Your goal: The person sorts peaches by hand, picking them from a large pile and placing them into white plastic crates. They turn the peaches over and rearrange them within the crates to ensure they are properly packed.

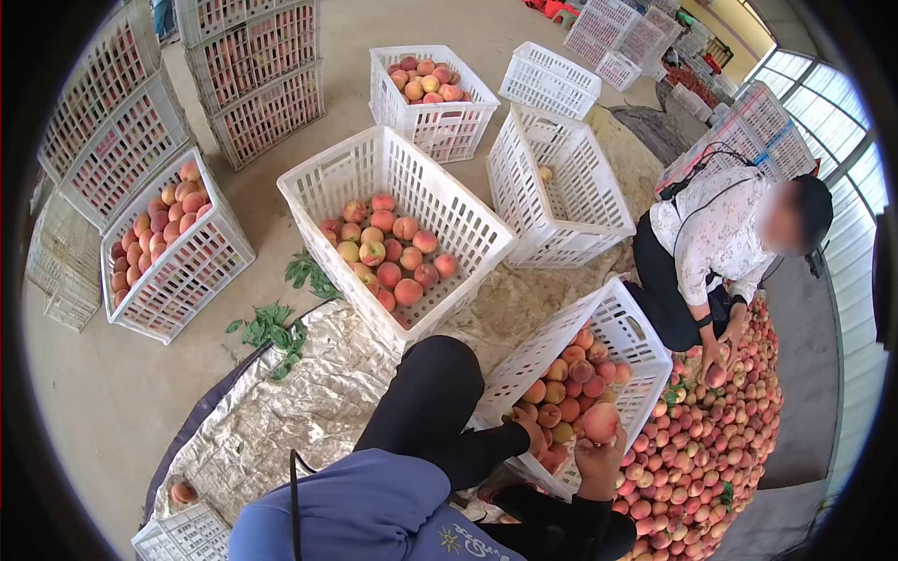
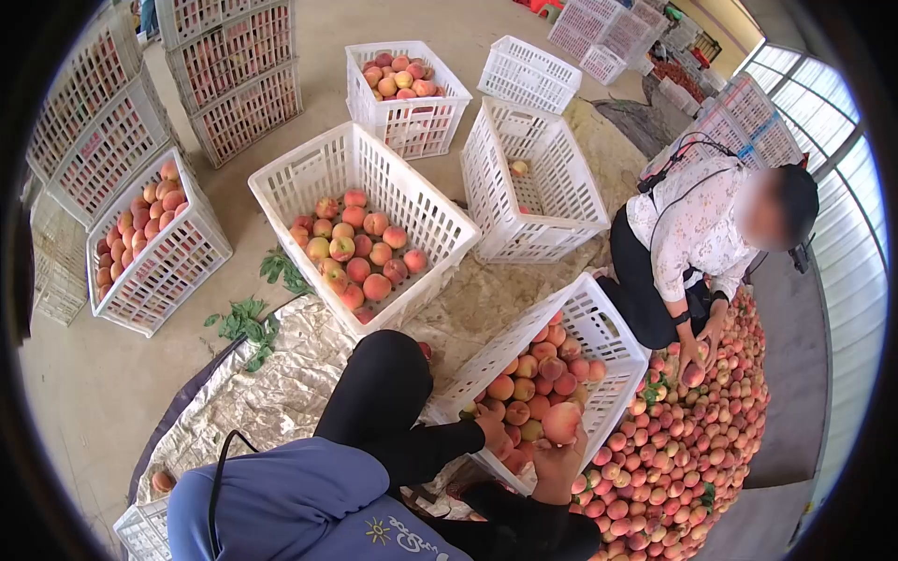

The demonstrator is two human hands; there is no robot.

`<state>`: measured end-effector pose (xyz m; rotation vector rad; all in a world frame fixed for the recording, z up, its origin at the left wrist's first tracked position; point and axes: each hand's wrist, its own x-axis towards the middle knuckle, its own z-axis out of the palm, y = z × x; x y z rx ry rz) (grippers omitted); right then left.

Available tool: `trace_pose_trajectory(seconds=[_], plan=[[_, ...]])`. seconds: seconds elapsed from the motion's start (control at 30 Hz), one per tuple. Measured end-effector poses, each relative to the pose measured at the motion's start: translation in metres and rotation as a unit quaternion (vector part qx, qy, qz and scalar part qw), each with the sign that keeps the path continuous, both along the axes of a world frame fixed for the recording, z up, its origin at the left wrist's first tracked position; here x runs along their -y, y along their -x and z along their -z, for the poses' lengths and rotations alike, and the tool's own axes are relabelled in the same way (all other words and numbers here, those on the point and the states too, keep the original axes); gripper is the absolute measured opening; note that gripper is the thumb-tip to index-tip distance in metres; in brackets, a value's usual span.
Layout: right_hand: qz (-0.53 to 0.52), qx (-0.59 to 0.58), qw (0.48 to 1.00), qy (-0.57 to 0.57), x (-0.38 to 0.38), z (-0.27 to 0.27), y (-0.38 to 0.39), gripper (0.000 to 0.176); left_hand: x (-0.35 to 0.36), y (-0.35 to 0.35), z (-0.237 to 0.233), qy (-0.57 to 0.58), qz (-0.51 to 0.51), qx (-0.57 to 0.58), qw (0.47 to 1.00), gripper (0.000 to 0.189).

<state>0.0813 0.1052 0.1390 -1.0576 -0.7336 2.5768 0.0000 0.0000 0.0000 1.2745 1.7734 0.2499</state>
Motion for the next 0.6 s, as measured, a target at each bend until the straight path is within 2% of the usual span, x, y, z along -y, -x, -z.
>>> trace_pose_trajectory(seconds=[0.03, 0.07, 0.1, 0.13, 0.17, 0.2, 0.23, 0.27, 0.3, 0.33, 0.4, 0.43, 0.5, 0.57, 0.6], plan=[[-0.008, 0.061, 0.998, -0.032, -0.001, -0.007, 0.018, 0.043, -0.015, -0.011, 0.011, -0.025, -0.017, 0.003, 1.000, 0.051], [-0.157, 0.009, 0.942, -0.296, 0.002, -0.021, 0.044, 0.039, -0.036, -0.019, 0.027, -0.008, -0.016, 0.023, 1.000, 0.050], [-0.095, -0.022, 0.991, -0.087, 0.064, -0.057, 0.118, 0.033, 0.008, 0.023, 0.033, 0.013, -0.019, -0.016, 1.000, 0.050], [-0.148, -0.082, 0.981, -0.090, 0.062, -0.084, 0.161, 0.036, 0.008, 0.014, 0.026, 0.004, -0.009, -0.072, 0.997, 0.030], [-0.151, -0.127, 0.972, -0.125, 0.083, -0.132, 0.198, 0.038, 0.009, 0.004, 0.019, -0.005, 0.003, -0.126, 0.992, 0.030], [-0.225, -0.212, 0.944, -0.112, 0.080, -0.163, 0.234, 0.043, 0.007, -0.001, 0.006, 0.007, -0.002, -0.111, 0.994, 0.031], [-0.185, -0.210, 0.950, -0.140, 0.090, -0.195, 0.265, 0.048, 0.013, 0.001, -0.003, -0.011, 0.020, -0.098, 0.995, 0.031], [-0.188, -0.221, 0.938, -0.188, 0.103, -0.221, 0.288, 0.052, 0.009, 0.003, 0.008, -0.007, -0.013, -0.046, 0.999, 0.033], [-0.190, -0.232, 0.924, -0.236, 0.112, -0.238, 0.298, 0.057, 0.001, 0.004, 0.022, -0.005, -0.045, 0.007, 0.999, 0.052], [-0.192, -0.236, 0.922, -0.240, 0.120, -0.248, 0.295, 0.057, 0.000, 0.007, 0.023, -0.009, -0.048, 0.002, 0.999, 0.052], [-0.246, -0.299, 0.845, -0.369, 0.131, -0.259, 0.279, 0.061, 0.000, 0.009, 0.027, -0.002, -0.036, 0.057, 0.998, 0.053], [-0.246, -0.298, 0.845, -0.371, 0.130, -0.261, 0.262, 0.061, 0.001, 0.009, 0.020, -0.004, -0.035, 0.057, 0.998, 0.053], [-0.268, -0.248, 0.802, -0.473, 0.120, -0.254, 0.212, 0.062, 0.008, 0.010, 0.010, -0.001, -0.037, 0.026, 0.999, 0.051], [-0.254, -0.175, 0.802, -0.512, 0.087, -0.240, 0.158, 0.056, 0.016, 0.013, 0.000, -0.010, -0.003, 0.004, 1.000, 0.042], [-0.232, -0.143, 0.801, -0.534, 0.060, -0.230, 0.129, 0.053, 0.019, 0.010, -0.001, -0.015, -0.031, -0.016, 0.999, 0.033]])
